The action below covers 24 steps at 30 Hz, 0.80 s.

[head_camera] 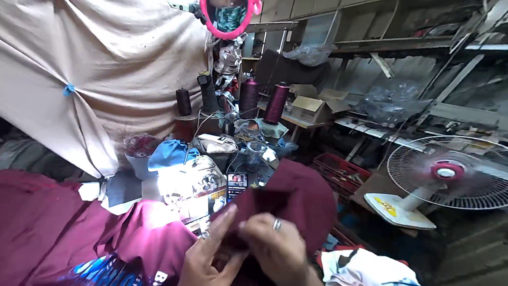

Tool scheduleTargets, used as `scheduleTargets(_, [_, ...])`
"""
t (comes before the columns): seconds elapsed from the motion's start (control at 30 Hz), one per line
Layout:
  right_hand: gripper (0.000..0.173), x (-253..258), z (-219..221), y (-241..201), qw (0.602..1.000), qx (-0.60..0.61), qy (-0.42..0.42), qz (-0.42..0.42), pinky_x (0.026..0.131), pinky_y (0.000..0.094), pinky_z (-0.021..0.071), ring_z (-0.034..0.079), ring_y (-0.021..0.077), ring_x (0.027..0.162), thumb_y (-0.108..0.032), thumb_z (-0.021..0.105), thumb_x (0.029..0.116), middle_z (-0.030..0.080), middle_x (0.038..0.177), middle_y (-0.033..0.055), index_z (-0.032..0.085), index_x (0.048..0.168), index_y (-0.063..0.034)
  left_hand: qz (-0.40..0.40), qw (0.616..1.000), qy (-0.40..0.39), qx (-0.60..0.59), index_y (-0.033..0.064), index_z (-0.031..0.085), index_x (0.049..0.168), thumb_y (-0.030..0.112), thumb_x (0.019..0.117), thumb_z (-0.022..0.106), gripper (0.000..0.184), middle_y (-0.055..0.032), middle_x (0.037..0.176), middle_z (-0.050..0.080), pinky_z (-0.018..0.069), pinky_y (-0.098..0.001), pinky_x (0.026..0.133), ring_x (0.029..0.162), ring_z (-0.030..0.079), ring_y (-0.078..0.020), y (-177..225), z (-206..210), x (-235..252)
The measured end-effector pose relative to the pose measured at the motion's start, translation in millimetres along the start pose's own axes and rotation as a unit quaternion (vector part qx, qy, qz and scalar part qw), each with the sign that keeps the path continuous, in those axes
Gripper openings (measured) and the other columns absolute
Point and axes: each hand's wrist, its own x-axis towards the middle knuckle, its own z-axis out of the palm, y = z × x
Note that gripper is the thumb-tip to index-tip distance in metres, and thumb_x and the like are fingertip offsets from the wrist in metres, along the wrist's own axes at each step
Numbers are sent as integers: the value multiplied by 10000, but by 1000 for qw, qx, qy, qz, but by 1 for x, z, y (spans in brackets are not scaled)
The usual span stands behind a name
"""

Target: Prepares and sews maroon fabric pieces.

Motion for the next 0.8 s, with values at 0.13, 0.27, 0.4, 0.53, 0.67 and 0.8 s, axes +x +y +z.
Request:
scheduleTargets(0.13, [114, -35, 27, -52, 996, 72, 8, 49, 800, 201, 557, 678, 122, 870, -176, 673, 987, 683, 923, 83, 638, 1027, -76, 9, 989, -58, 136, 30, 772, 1016, 31, 934, 684, 120, -73, 938, 774, 574, -213, 866, 921, 717, -53, 34, -53, -17])
scheduleTargets(0.27, [138, -64, 64, -77, 982, 137, -20, 131, 872, 296, 569, 698, 200, 944, -104, 666, 946, 725, 998, 136, 685, 1054, -21, 22, 975, -49, 216, 53, 737, 1002, 112, 949, 718, 81, -80, 914, 708, 519, -206, 881, 943, 658, -81, 70, -115, -38])
scheduleTargets(0.4, [160, -73, 89, -93, 928, 288, -104, 213, 913, 363, 580, 729, 232, 961, 16, 600, 929, 744, 988, 197, 714, 1020, 82, 30, 947, -63, 313, 128, 764, 998, 210, 952, 740, 98, -39, 784, 632, 396, -255, 908, 879, 560, -98, 95, -168, -30])
scheduleTargets(0.53, [160, -76, 111, -88, 861, 388, -156, 288, 838, 277, 591, 729, 127, 874, 6, 618, 959, 749, 952, 178, 710, 1027, 119, 42, 901, -41, 430, 260, 775, 889, 409, 937, 689, 179, 127, 861, 714, 470, -336, 1000, 1004, 633, -43, 29, -201, -4])
scheduleTargets(0.67, [164, -105, 162, -38, 798, 362, -170, 451, 702, 261, 583, 666, 65, 720, -69, 624, 964, 715, 859, 67, 713, 1025, 54, -114, 891, -90, 430, 134, 806, 897, 313, 902, 753, 187, -18, 917, 754, 475, -552, 971, 1026, 674, -240, -78, -206, 16])
scheduleTargets(0.8, [162, -134, 197, 13, 804, 253, -174, 509, 657, 291, 542, 607, 90, 664, -113, 651, 920, 661, 774, 57, 724, 953, 27, -224, 878, -101, 412, 111, 809, 1002, 261, 938, 735, 179, -89, 1044, 755, 442, -585, 1028, 1123, 650, -303, -141, -195, 16])
